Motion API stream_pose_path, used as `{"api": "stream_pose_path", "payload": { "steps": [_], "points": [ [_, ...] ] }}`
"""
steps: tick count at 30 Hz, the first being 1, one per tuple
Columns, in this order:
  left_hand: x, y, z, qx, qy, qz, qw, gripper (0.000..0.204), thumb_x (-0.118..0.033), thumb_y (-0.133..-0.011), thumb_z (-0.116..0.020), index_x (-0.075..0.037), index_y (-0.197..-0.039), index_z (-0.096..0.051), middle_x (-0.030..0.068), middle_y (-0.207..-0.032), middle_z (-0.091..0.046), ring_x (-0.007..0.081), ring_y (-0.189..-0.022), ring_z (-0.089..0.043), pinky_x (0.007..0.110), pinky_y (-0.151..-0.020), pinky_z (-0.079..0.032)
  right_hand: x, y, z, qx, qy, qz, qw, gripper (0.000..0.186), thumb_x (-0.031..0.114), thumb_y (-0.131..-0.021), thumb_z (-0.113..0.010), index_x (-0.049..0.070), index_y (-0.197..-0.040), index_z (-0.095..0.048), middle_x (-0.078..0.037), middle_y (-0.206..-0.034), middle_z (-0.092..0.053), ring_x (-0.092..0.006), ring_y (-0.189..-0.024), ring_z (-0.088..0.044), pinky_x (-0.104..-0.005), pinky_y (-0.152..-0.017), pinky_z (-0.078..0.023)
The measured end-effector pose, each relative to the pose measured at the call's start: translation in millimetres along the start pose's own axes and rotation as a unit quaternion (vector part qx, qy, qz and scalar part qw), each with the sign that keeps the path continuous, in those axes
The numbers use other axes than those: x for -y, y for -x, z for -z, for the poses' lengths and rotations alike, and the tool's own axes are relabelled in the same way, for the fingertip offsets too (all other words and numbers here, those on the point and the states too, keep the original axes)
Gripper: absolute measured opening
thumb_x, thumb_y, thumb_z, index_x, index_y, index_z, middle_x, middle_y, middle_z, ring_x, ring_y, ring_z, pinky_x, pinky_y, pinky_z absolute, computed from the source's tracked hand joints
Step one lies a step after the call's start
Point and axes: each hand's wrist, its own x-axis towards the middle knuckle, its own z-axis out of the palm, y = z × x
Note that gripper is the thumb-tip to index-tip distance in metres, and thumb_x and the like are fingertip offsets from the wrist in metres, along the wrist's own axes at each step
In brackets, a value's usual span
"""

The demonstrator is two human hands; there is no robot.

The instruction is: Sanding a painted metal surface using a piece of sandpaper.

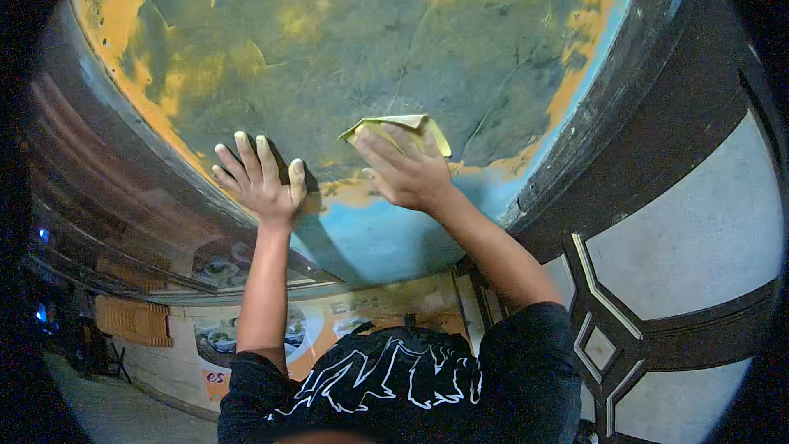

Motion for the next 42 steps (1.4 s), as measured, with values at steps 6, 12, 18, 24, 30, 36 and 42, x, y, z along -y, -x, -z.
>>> {"api": "stream_pose_path", "payload": {
  "steps": [6, 12, 18, 24, 30, 36, 42],
  "points": [
    [-30.1, 43.8, -13.3, -0.005, 0.03, 0.041, 0.999, 0.067, -0.05, -0.094, -0.044, -0.013, -0.148, -0.031, 0.0127, -0.157, -0.02, 0.0474, -0.142, -0.012, 0.061, -0.112, 0.0, 5.8, 53.9, -27.5, -0.084, -0.002, -0.024, 0.996, 0.051, 0.034, -0.077, -0.065, 0.017, -0.125, -0.061, 0.002, -0.14, -0.049, -0.0235, -0.134, -0.039, -0.0505, -0.113, -0.018],
    [-45.6, 76.0, -19.4, 0.028, 0.029, 0.044, 0.998, 0.073, -0.051, -0.093, -0.046, -0.015, -0.152, -0.021, 0.0154, -0.158, -0.012, 0.0489, -0.142, -0.006, 0.062, -0.112, 0.002, -2.3, 64.4, -22.9, -0.04, -0.014, -0.122, 0.992, 0.046, 0.035, -0.08, -0.066, 0.013, -0.12, -0.063, -0.004, -0.139, -0.05, -0.0264, -0.136, -0.035, -0.0489, -0.111, -0.02],
    [-71.1, 108.0, -29.0, 0.08, 0.059, 0.052, 0.994, 0.086, -0.055, -0.089, -0.053, -0.012, -0.152, -0.014, 0.0167, -0.159, -0.001, 0.0515, -0.141, 0.006, 0.066, -0.108, 0.007, 13.6, 103.2, -38.1, 0.033, -0.07, -0.078, 0.994, 0.038, 0.035, -0.082, -0.065, 0.012, -0.112, -0.066, -0.004, -0.125, -0.06, -0.0259, -0.119, -0.053, -0.0443, -0.107, -0.029],
    [-89.7, 131.6, -28.2, 0.125, 0.046, 0.046, 0.99, 0.105, -0.065, -0.08, -0.059, -0.012, -0.153, -0.005, 0.0184, -0.158, 0.01, 0.0521, -0.139, 0.014, 0.067, -0.105, 0.011, -16.3, 108.0, -25.1, 0.005, -0.071, -0.161, 0.984, 0.045, 0.039, -0.08, -0.067, 0.007, -0.112, -0.065, -0.011, -0.129, -0.056, -0.0265, -0.115, -0.054, -0.049, -0.102, -0.035],
    [-108.0, 137.9, -27.4, 0.157, 0.056, 0.059, 0.984, 0.127, -0.076, -0.067, -0.063, -0.011, -0.152, 0.006, 0.0255, -0.153, 0.019, 0.057, -0.135, 0.02, 0.071, -0.101, 0.013, -15.0, 138.8, -29.6, 0.069, -0.079, -0.068, 0.992, 0.046, 0.037, -0.079, -0.067, 0.008, -0.115, -0.062, -0.01, -0.119, -0.06, -0.0266, -0.111, -0.054, -0.0473, -0.096, -0.039],
    [-116.4, 129.3, -22.6, 0.185, 0.058, 0.063, 0.979, 0.137, -0.077, -0.061, -0.068, -0.009, -0.151, 0.011, 0.0303, -0.15, 0.024, 0.0583, -0.132, 0.024, 0.073, -0.099, 0.011, -36.0, 159.1, -29.8, 0.071, -0.005, -0.154, 0.986, 0.06, 0.032, -0.08, -0.065, -0.002, -0.127, -0.049, -0.021, -0.133, -0.048, -0.0385, -0.123, -0.044, -0.0537, -0.1, -0.034],
    [-125.4, 126.6, -18.7, 0.217, 0.066, 0.067, 0.972, 0.139, -0.075, -0.061, -0.07, -0.011, -0.15, 0.015, 0.0327, -0.147, 0.027, 0.0603, -0.13, 0.027, 0.076, -0.096, 0.011, -35.4, 175.8, -32.7, 0.197, -0.148, -0.144, 0.958, 0.059, 0.024, -0.084, -0.061, -0.007, -0.131, -0.042, -0.033, -0.138, -0.036, -0.0537, -0.131, -0.028, -0.0604, -0.109, -0.021]
  ]
}}
